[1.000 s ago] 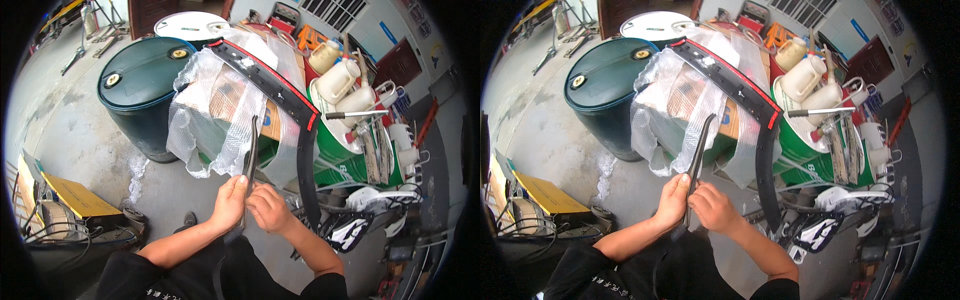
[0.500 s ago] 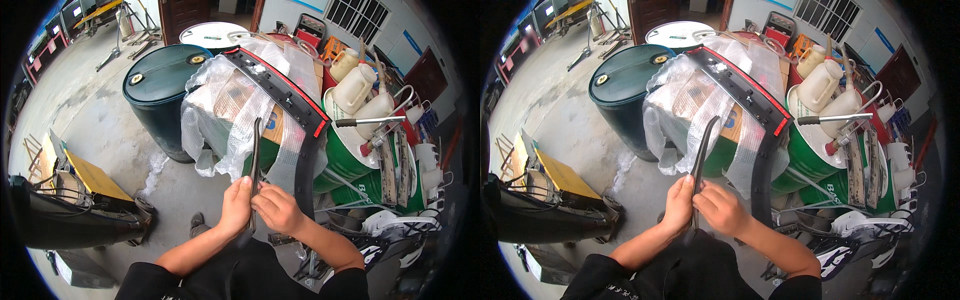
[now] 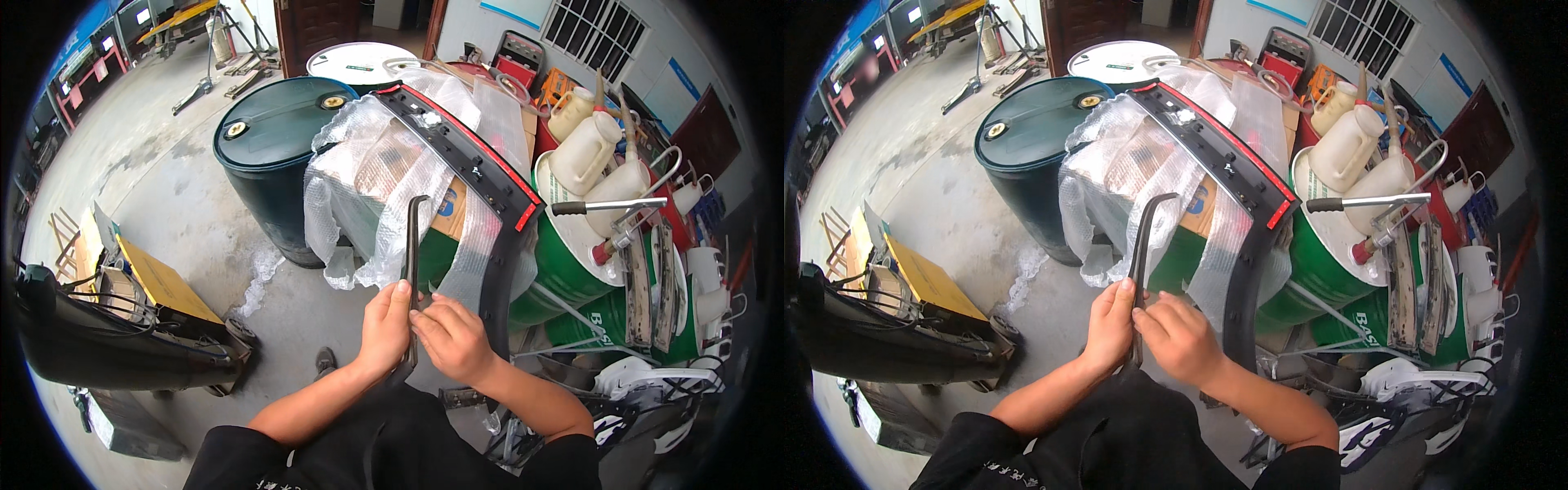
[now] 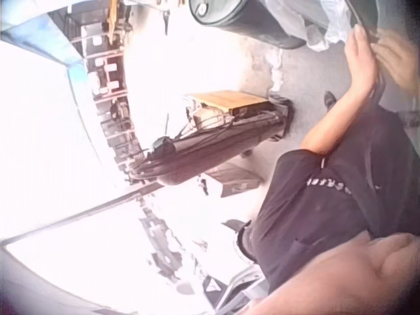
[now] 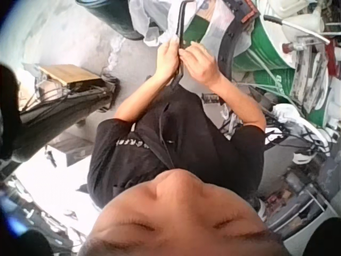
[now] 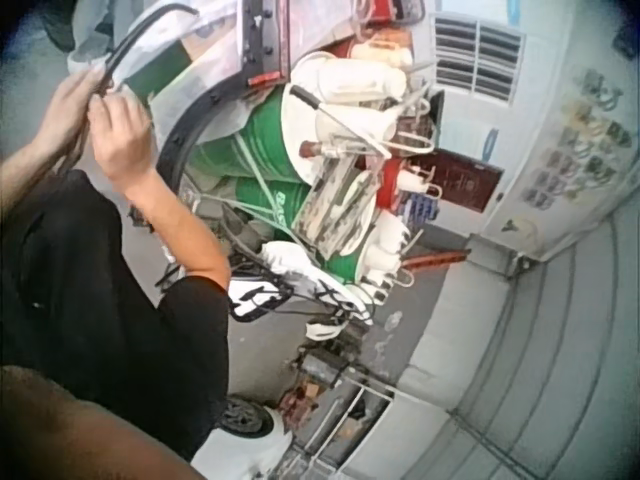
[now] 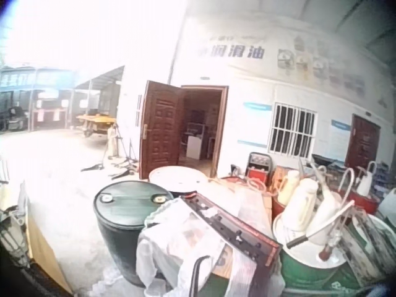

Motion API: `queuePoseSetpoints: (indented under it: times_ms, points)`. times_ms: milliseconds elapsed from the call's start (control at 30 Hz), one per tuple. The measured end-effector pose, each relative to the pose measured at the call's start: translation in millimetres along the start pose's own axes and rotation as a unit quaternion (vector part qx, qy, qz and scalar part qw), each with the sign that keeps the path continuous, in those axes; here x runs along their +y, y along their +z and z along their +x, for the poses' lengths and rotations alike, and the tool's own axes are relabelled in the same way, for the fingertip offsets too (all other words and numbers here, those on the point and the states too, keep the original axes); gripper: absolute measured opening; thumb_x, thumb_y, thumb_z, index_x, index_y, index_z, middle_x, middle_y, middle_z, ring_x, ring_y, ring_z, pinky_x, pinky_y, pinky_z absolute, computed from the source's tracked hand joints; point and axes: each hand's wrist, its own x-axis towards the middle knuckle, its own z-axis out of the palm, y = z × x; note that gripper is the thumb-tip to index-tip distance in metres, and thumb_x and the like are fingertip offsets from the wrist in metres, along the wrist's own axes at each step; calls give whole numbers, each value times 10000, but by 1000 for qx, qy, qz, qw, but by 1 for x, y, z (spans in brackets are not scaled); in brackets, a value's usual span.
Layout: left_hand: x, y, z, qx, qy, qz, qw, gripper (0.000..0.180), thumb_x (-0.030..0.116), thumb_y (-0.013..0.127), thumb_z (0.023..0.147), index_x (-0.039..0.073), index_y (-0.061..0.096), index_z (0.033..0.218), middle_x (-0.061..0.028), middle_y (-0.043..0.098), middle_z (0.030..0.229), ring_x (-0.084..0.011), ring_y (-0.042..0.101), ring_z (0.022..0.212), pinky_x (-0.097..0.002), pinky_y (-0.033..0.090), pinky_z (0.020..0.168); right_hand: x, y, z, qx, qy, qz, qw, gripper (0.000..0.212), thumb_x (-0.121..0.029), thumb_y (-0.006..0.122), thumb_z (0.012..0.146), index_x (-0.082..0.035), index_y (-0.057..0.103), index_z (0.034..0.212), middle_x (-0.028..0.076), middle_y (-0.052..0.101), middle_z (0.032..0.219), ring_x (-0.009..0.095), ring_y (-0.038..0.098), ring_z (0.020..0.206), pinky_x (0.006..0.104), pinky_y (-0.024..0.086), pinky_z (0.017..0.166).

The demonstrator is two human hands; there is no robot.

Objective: The person removes a black rubber weather stripping from a car bumper and then installs a new piece of weather stripping onto the same bumper. The person works by hand, pressing the new strip into place along the bumper's edge.

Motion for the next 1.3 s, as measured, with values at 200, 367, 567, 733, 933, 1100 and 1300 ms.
queuePoseSetpoints:
  times_ms: [200,367,567,733,933,1100,1300]
  points:
    - [-4,-10,5,-1,-4,43,999,342,289,491,1065,2,634,945,16,567,770,-54,483,697,-241,430,613,-13,7,-4,-18,83,-4,996,186,-46,697,812,3,630,979,138,623,904,340,641,847,436,547,831]
    - [-5,-20,6,-35,29,135,990,345,267,479,1069,-13,611,916,-1,585,775,-62,489,712,-251,439,628,-19,8,-3,-61,163,48,983,178,-28,693,785,9,602,933,144,613,872,341,625,821,441,518,738]
    - [-10,-33,10,-59,31,183,981,362,264,486,1065,-13,617,874,-19,590,732,-76,499,683,-268,444,605,-17,19,-7,-82,182,64,978,153,-40,681,791,0,592,909,140,607,851,336,617,801,430,515,691]
    - [-11,-37,12,-79,2,171,982,363,266,488,1064,-21,610,878,-20,592,736,-75,498,688,-268,447,612,-20,28,-4,-63,172,13,983,165,-38,688,745,-20,554,839,127,563,773,327,593,726,428,497,645]
    - [-23,-46,18,-76,-12,162,984,374,288,480,1066,-8,594,869,2,551,708,-67,467,648,-266,414,571,-19,41,-4,-30,172,15,984,179,-11,671,662,-31,526,765,117,522,702,328,562,638,427,474,581]
    - [-11,-58,36,-43,-108,22,993,347,338,453,1071,53,577,918,33,477,683,-51,425,572,-225,369,524,-39,41,0,-20,192,79,978,158,-5,649,643,-43,517,721,96,533,674,308,574,619,406,472,575]
    - [-5,-58,33,-62,-146,-105,982,347,378,466,1061,64,566,954,3,508,704,-90,455,550,-254,394,506,-37,28,-10,-64,334,95,936,163,-39,677,756,-23,515,764,116,572,693,314,589,623,419,464,569]
